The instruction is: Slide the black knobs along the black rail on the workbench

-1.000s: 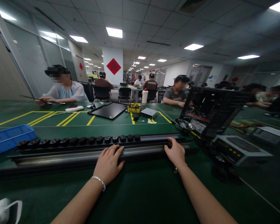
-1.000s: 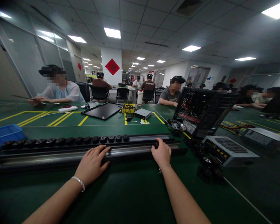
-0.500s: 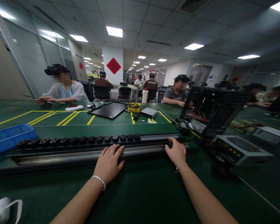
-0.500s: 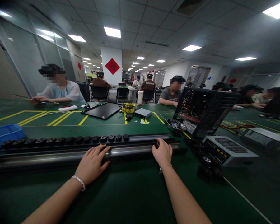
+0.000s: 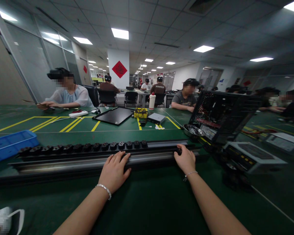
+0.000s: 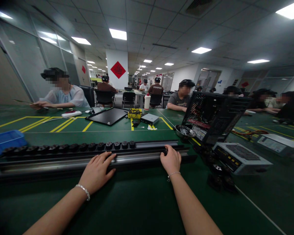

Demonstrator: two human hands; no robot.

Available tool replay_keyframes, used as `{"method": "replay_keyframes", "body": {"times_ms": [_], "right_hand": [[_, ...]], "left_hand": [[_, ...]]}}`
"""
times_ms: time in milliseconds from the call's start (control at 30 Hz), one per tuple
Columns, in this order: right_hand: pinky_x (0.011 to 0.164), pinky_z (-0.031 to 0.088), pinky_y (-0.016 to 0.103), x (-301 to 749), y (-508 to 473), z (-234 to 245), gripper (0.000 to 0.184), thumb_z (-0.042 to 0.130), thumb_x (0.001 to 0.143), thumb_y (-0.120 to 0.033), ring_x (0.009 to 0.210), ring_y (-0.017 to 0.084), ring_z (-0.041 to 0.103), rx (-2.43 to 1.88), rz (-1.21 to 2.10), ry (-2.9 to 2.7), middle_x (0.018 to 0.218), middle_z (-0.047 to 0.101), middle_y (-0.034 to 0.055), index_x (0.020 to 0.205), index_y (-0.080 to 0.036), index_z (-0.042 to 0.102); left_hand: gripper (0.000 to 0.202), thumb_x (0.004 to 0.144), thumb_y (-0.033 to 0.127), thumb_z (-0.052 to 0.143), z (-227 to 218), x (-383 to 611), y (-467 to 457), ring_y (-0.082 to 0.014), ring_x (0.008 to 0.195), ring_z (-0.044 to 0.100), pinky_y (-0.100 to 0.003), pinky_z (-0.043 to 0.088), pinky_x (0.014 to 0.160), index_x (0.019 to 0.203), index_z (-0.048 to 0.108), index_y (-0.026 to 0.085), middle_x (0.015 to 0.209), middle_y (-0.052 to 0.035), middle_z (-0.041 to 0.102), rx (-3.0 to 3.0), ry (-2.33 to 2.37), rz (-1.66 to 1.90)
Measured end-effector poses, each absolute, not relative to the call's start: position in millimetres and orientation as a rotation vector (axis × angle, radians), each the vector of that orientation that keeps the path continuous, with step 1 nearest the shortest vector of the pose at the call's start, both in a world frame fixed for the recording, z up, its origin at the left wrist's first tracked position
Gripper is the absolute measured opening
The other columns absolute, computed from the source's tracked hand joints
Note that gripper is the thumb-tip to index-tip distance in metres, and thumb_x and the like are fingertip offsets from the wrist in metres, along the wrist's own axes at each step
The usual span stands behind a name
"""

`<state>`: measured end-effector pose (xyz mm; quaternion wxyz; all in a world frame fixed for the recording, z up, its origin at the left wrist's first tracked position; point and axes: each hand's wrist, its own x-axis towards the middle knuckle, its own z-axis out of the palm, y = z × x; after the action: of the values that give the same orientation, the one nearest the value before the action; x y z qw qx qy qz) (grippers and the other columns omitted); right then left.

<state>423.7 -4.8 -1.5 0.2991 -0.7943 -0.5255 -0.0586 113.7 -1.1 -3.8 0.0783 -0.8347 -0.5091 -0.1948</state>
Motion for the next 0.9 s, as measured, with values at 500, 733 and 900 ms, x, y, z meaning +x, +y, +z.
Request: {"method": "replay_keyframes", "body": {"times_ms": [500,733,900], "right_hand": [[0.099,0.019,0.046,435.9,-8.8,-1.6,0.032,0.044,0.076,-0.036,0.110,0.020,0.046,-2.074,-0.194,-1.510,0.112,0.058,0.0016,0.105,-0.028,0.056],[0.097,0.021,0.044,436.6,-5.5,-1.1,0.038,0.045,0.075,-0.033,0.105,0.022,0.049,-2.127,-0.178,-1.461,0.108,0.060,0.0028,0.112,-0.026,0.050],[0.097,0.021,0.044,437.9,-4.8,-0.5,0.041,0.045,0.073,-0.031,0.103,0.022,0.050,-2.104,-0.147,-1.421,0.104,0.061,0.0016,0.114,-0.025,0.046]], "left_hand": [[0.050,0.077,0.037,0.048,-2.6,113.9,-1.4,-0.0236,0.120,0.039,-0.041,0.027,0.102,0.125,0.044,0.025,0.130,-0.0070,0.047,-2.490,-1.504,-0.574],[0.051,0.076,0.038,0.048,-1.9,114.3,-2.1,-0.0232,0.120,0.039,-0.041,0.026,0.103,0.125,0.044,0.025,0.129,-0.0066,0.047,-2.507,-1.522,-0.587],[0.051,0.076,0.038,0.049,-0.9,114.7,-2.5,-0.0233,0.120,0.040,-0.042,0.026,0.102,0.125,0.045,0.026,0.130,-0.0068,0.047,-2.509,-1.538,-0.598]]}}
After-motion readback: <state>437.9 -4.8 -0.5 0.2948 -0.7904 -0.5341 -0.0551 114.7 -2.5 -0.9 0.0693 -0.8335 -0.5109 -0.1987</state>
